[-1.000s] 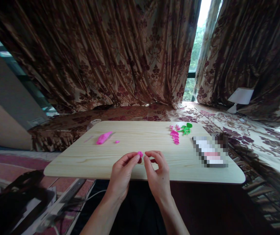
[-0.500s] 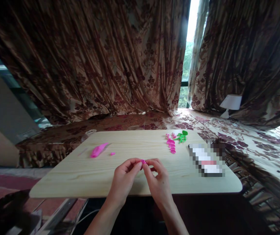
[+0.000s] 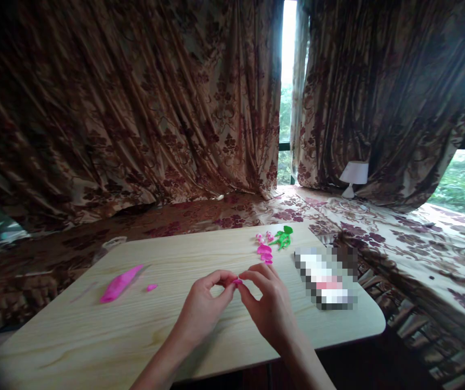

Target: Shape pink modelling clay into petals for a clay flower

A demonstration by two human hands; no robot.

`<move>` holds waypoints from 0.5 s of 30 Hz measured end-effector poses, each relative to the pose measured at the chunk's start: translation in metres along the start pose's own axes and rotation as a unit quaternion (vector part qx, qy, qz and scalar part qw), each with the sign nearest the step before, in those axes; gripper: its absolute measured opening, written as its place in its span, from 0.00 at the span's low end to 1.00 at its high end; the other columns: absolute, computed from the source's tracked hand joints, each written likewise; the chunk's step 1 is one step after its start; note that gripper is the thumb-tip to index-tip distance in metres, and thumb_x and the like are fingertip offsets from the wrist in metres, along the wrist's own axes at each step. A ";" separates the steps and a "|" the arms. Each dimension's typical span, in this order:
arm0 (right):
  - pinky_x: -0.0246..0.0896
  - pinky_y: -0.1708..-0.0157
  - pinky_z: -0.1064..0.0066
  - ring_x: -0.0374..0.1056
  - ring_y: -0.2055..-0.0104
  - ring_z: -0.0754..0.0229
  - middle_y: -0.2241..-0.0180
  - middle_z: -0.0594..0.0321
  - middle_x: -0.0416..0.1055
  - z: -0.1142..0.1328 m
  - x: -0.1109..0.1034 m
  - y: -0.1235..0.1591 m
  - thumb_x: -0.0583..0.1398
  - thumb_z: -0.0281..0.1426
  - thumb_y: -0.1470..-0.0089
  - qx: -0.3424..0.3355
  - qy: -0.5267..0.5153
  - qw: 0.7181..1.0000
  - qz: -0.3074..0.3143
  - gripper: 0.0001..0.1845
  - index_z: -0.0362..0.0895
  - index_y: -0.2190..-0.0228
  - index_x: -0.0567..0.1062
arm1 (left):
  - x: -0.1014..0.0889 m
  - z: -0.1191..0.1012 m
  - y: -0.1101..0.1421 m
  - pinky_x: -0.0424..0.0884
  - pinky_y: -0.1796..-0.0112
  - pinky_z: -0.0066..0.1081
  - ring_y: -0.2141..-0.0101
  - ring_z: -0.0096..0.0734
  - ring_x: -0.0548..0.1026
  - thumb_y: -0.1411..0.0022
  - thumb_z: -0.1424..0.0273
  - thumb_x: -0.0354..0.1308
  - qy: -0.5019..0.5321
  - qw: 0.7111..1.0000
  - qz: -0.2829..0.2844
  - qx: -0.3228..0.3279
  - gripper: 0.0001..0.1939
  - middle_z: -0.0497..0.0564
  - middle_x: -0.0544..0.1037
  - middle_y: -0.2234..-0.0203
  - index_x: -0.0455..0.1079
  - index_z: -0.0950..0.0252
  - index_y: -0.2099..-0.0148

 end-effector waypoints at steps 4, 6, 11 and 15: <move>0.62 0.61 0.65 0.65 0.63 0.58 0.68 0.61 0.68 -0.013 -0.006 -0.001 0.59 0.27 0.47 0.047 -0.040 0.998 -0.022 0.03 0.45 0.68 0.74 | 0.012 0.005 -0.007 0.66 0.59 0.31 0.66 0.32 0.73 0.46 0.71 0.56 0.029 0.999 0.004 -0.020 0.09 0.50 0.76 0.70 0.72 0.65 0.62; 0.63 0.64 0.67 0.66 0.64 0.59 0.68 0.61 0.68 -0.022 -0.007 -0.001 0.59 0.29 0.46 0.085 -0.085 0.992 -0.033 0.03 0.45 0.69 0.73 | 0.019 0.012 -0.009 0.65 0.58 0.32 0.64 0.33 0.73 0.46 0.70 0.56 0.054 0.997 0.017 -0.044 0.11 0.51 0.77 0.68 0.72 0.66 0.60; 0.64 0.65 0.68 0.66 0.63 0.59 0.67 0.61 0.68 -0.034 -0.005 0.002 0.59 0.30 0.46 0.111 -0.122 0.985 -0.054 0.04 0.44 0.69 0.74 | 0.038 0.025 -0.010 0.66 0.58 0.33 0.63 0.35 0.73 0.42 0.64 0.53 0.129 0.983 0.086 -0.094 0.14 0.53 0.77 0.69 0.74 0.67 0.60; 0.62 0.61 0.66 0.66 0.62 0.58 0.66 0.60 0.68 -0.033 -0.005 0.006 0.58 0.29 0.46 0.084 -0.098 0.990 -0.052 0.05 0.45 0.67 0.74 | 0.039 0.028 -0.011 0.66 0.62 0.31 0.67 0.33 0.72 0.42 0.64 0.53 0.129 0.984 0.063 -0.109 0.14 0.51 0.77 0.72 0.75 0.66 0.62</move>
Point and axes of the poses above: each hand's wrist, its own y-axis away from the middle knuckle, its own x-axis out of the palm, z = x × y, the point moved 4 cm from there along -y, towards the middle knuckle
